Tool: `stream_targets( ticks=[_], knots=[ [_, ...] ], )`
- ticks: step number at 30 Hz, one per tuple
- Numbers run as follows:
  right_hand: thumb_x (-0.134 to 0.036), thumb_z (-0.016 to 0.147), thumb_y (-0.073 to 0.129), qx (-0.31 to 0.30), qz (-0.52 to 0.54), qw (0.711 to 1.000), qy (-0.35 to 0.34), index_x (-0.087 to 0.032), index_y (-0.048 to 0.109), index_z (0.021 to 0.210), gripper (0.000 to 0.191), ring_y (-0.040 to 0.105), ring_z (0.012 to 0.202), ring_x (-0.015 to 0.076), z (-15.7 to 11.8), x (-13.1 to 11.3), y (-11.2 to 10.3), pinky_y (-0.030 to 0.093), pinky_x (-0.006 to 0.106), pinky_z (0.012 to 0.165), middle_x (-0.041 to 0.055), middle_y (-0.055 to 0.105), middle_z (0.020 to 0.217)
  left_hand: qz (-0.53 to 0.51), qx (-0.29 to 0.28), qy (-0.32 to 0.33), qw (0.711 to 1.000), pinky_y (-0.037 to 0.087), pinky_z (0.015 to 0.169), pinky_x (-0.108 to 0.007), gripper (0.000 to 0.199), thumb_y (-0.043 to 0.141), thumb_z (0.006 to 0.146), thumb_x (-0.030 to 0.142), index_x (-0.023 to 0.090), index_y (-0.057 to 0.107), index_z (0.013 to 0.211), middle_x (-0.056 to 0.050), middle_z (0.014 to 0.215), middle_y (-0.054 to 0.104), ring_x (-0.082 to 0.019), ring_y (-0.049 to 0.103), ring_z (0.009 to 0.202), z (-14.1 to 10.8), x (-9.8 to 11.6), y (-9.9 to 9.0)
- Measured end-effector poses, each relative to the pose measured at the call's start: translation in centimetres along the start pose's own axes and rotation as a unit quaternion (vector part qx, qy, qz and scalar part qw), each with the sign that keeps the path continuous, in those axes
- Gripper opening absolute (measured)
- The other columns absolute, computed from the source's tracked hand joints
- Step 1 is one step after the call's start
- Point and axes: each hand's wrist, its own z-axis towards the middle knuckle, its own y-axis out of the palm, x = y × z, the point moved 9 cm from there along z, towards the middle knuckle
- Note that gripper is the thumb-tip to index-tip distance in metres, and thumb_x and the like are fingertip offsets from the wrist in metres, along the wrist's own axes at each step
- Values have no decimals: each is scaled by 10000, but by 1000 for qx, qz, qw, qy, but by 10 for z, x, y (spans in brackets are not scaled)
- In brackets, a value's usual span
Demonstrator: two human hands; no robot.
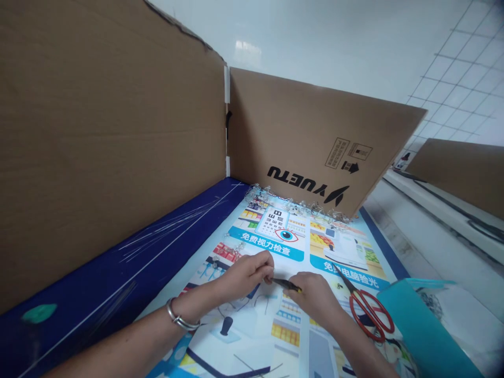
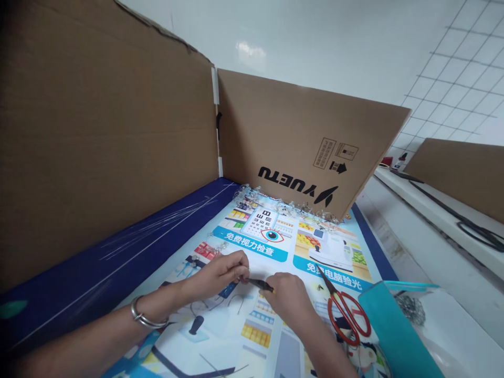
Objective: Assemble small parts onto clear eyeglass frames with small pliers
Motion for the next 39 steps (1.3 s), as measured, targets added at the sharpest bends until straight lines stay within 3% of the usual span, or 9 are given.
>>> stream_targets(
  ticks=[6,13,19,25,34,39],
  knots=[
    [-280,730,611,-16,30,999,4,-228,592,629,116,516,572,107,0,2,1,248,213,495,-39,592,615,16,-3,2,1000,401,610,-201,155,398,810,205,203,548,772,16,683,630,-119,567,643,0,1,2],
    [-201,744,559,139,-31,990,-7,-190,548,657,88,475,686,142,0,-1,4,312,248,641,10,539,662,-130,33,-125,983,421,475,-196,207,421,792,340,173,537,829,-34,742,655,-151,629,626,6,-43,5],
    [-177,792,480,221,-40,974,-40,-182,586,773,108,446,735,165,-8,-11,-13,308,296,689,27,502,677,-158,11,-158,975,378,384,-164,222,442,771,378,168,512,786,-27,652,645,-116,594,454,1,-49,11],
    [-165,827,441,210,-103,967,-99,-194,594,864,160,410,711,172,-11,-30,-17,286,329,668,31,491,687,-170,-18,-178,969,302,303,-146,238,453,761,409,174,494,759,17,479,586,-85,480,302,-5,-37,18],
    [-156,856,421,209,-157,951,-163,-186,575,943,179,437,730,165,-15,-42,-23,292,334,674,32,502,704,-229,-78,-199,950,307,321,-150,247,458,756,406,161,486,759,-31,527,641,-110,541,357,-8,-47,32],
    [-151,855,436,197,-170,948,-182,-184,561,969,173,440,728,162,-16,-47,-23,297,335,674,34,523,717,-232,-101,-205,945,303,321,-144,282,456,756,435,155,488,754,-46,561,652,-115,561,382,-10,-41,35]
  ],
)
